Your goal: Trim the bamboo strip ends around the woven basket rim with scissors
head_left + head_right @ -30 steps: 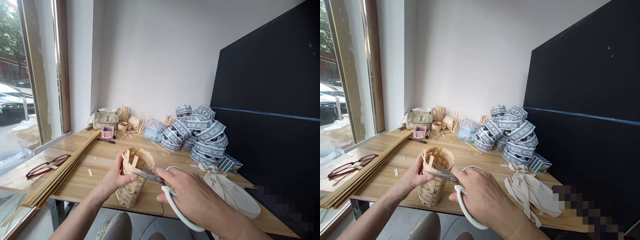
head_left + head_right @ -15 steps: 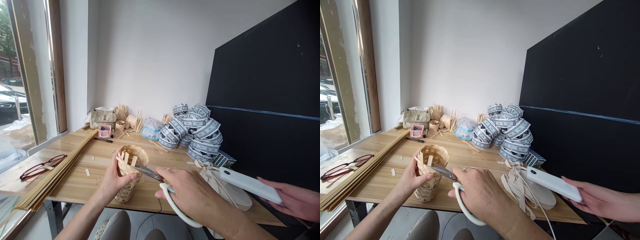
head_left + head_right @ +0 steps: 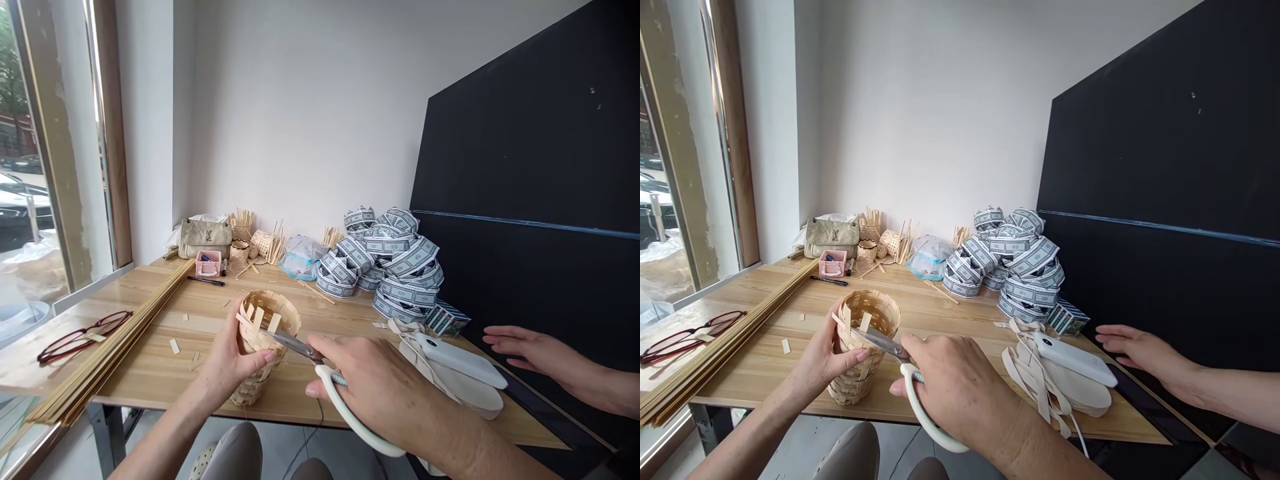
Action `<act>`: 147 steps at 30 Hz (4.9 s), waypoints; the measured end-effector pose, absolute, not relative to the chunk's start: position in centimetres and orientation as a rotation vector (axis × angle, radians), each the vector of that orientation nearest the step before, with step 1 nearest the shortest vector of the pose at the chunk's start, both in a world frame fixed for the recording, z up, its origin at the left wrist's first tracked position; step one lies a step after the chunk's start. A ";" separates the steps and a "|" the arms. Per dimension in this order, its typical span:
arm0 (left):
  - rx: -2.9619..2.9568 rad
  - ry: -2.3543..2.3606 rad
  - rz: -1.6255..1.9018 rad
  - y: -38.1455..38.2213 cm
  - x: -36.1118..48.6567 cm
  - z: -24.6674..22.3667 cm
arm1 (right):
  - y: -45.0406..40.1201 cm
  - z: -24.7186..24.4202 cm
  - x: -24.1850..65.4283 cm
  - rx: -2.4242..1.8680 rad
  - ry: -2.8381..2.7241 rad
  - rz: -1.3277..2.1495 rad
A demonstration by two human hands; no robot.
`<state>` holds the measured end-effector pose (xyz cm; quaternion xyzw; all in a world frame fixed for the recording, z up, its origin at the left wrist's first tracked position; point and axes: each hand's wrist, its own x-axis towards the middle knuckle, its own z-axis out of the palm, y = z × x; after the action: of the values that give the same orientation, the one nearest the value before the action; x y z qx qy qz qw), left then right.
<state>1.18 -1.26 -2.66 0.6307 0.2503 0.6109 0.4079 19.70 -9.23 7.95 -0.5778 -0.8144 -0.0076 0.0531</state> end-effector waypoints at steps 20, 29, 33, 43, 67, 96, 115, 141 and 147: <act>1.615 0.628 1.420 -1.0 1.1 -1.3 | -9.5 8.8 18.6 -1.781 -2.479 0.017; 1.640 0.661 1.414 -0.6 1.1 -1.3 | -9.0 8.9 19.1 -1.863 -2.470 0.046; 1.600 0.695 1.462 -0.1 0.9 -2.0 | -8.9 9.0 20.1 -1.904 -2.397 -0.051; 1.592 0.773 1.591 0.9 0.7 -3.7 | -8.8 7.7 19.2 -1.712 -2.497 -0.068; 1.684 0.868 1.651 0.6 1.8 -3.4 | -8.1 8.3 18.1 -1.661 -2.622 -0.562; 1.460 0.690 1.146 -1.0 -0.1 -1.2 | -8.3 7.3 19.7 -1.666 -2.471 -0.139; 1.694 0.677 1.535 0.1 0.8 -4.4 | -8.4 7.7 19.6 -1.688 -2.488 -0.202; 1.583 0.750 1.395 -0.3 1.7 -3.2 | -8.3 8.2 18.1 -1.688 -2.570 -0.513; 1.597 0.761 1.386 -0.5 1.7 -3.2 | -8.4 8.5 18.4 -1.675 -2.582 -0.498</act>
<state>1.74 -0.46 -3.17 0.6408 0.3052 0.5562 0.4323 18.37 -8.41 8.45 -0.5372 -0.8281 -0.1597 0.0121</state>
